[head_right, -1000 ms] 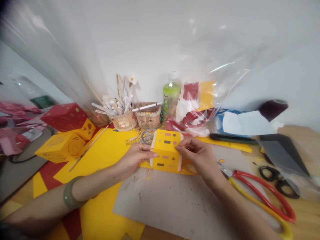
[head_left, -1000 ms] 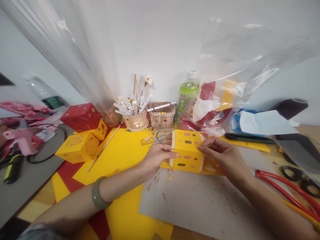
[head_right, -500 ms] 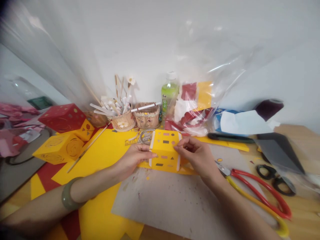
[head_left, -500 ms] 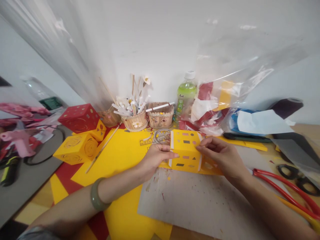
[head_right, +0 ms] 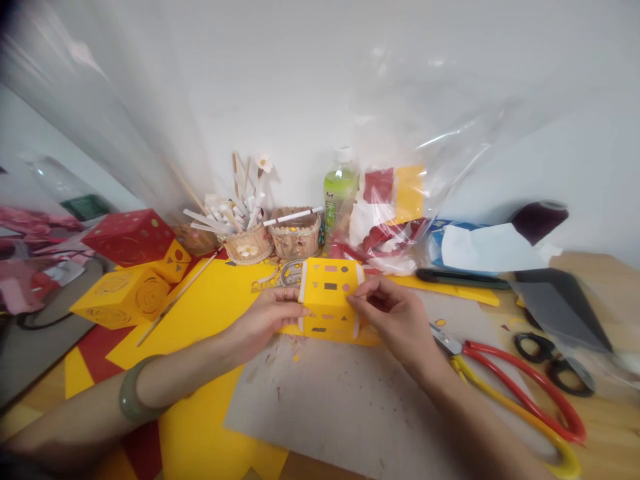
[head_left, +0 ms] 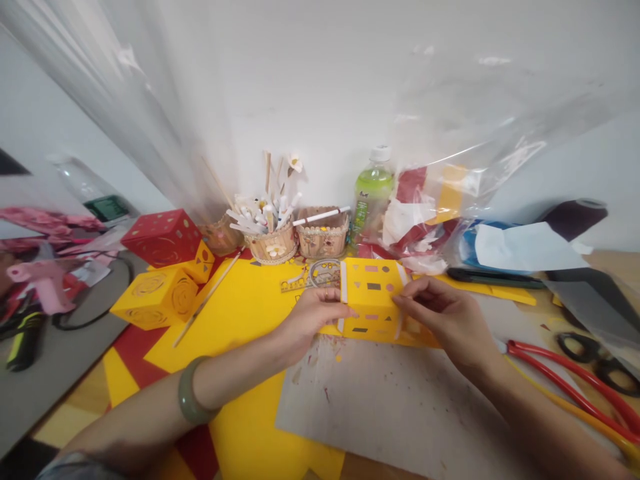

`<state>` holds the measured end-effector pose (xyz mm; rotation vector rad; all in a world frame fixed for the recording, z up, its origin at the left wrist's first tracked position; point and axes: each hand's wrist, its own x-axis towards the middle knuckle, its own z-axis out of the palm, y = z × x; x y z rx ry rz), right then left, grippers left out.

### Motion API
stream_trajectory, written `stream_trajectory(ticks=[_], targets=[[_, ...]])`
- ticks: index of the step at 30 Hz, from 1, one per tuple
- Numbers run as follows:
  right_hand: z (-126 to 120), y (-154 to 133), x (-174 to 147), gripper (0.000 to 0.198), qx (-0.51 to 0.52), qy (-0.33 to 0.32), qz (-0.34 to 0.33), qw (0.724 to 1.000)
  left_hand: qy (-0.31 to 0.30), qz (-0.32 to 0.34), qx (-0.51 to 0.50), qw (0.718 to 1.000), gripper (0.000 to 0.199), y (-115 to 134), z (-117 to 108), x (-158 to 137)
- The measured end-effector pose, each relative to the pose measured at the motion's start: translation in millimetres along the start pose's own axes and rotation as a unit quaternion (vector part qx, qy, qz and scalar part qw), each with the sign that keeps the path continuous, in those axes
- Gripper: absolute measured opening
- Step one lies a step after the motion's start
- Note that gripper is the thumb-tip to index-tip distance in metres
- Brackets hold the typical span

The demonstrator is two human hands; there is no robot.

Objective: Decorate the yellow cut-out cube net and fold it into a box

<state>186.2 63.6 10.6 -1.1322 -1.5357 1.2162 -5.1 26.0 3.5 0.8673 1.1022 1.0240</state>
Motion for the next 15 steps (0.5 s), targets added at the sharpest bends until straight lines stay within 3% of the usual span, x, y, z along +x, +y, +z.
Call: stream_trajectory(ticks=[10,15], targets=[[5,-6,-11,0.025,-0.031,0.009,-0.059,0.998,0.0,-0.012,-0.013,1.0,0.023,9,8,-9],[5,-11,-12,0.029,0.076,-0.013,0.004,0.997,-0.004,0.036,-0.027,0.999,0.026,13,11,-15]])
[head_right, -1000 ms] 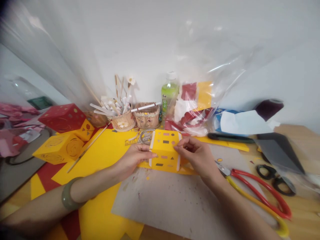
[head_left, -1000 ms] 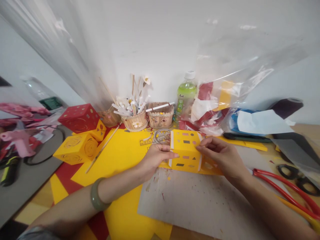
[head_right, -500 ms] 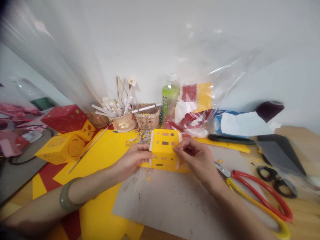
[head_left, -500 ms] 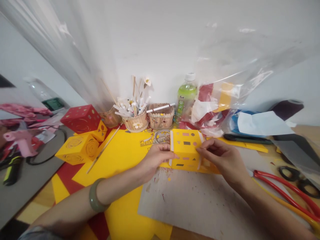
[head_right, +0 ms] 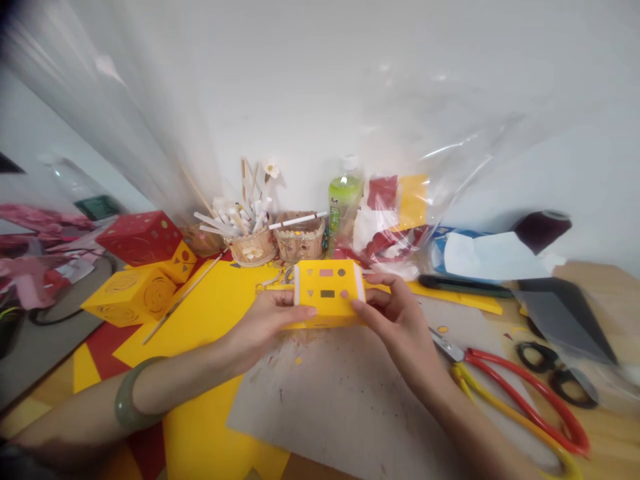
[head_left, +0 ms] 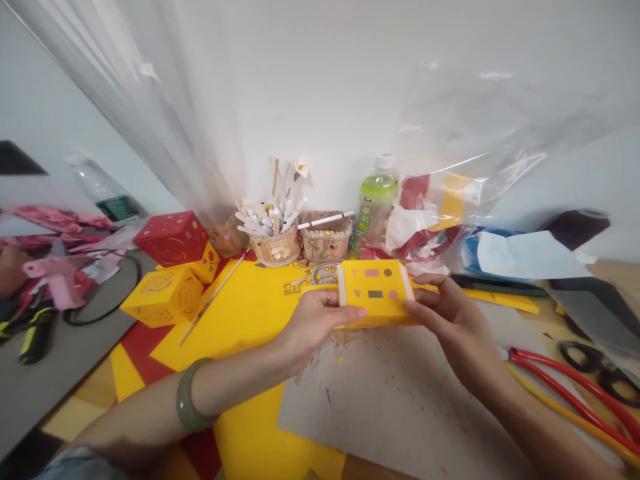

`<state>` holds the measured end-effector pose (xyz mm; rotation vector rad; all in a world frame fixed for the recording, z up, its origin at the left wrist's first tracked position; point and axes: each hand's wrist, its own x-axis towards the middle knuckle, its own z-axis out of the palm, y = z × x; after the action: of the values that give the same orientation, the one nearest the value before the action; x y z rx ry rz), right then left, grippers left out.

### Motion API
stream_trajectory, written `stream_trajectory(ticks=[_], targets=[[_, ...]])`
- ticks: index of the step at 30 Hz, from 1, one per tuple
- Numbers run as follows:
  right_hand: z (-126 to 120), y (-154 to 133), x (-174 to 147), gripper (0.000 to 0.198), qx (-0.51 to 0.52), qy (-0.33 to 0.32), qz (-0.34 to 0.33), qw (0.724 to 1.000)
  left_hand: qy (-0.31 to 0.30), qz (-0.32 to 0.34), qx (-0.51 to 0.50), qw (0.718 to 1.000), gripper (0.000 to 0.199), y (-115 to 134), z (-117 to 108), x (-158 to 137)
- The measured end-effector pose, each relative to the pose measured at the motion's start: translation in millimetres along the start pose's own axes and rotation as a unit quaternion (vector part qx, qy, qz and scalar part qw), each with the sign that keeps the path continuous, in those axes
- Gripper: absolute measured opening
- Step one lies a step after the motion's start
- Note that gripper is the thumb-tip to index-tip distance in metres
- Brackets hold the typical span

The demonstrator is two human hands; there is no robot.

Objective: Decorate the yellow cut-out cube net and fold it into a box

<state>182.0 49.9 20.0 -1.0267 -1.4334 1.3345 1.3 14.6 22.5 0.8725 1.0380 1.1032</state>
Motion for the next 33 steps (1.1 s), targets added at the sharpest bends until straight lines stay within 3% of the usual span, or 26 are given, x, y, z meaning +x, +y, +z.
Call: stream_trajectory(ticks=[7,11,16,20,23,26,28,30,33], targets=[[-3,-4,-5,0.025,-0.11,-0.091,0.003,0.99,0.006,0.064,0.061,0.996,0.026,-2,1,-1],[-3,-3,-8,0.025,-0.113,-0.089,0.001,0.99,-0.004,0.088,0.095,0.992,0.024,-3,2,0],[0,-2,-8,0.024,-0.149,-0.08,-0.052,0.984,-0.028,0.096,0.137,0.985,0.025,-6,0,3],[0,0,-7,0.019,-0.193,-0.077,-0.116,0.971,-0.029,0.14,0.17,0.975,0.026,-6,-3,2],[-3,2,-7,0.018,-0.203,-0.109,-0.124,0.965,-0.025,0.189,0.209,0.959,0.021,-7,-4,1],[-6,5,-6,0.019,-0.232,-0.121,-0.158,0.952,-0.021,0.289,0.255,0.923,0.018,-8,-5,4],[-7,6,-6,0.018,-0.262,-0.108,-0.22,0.933,-0.014,0.386,0.294,0.874,0.013,-8,-6,7],[-7,4,-7,0.012,-0.296,-0.093,-0.305,0.901,-0.017,0.488,0.315,0.814,0.005,-8,-8,10],[-7,0,-8,0.015,-0.335,-0.071,-0.428,0.836,-0.038,0.583,0.332,0.741,0.018,-5,-9,12]])
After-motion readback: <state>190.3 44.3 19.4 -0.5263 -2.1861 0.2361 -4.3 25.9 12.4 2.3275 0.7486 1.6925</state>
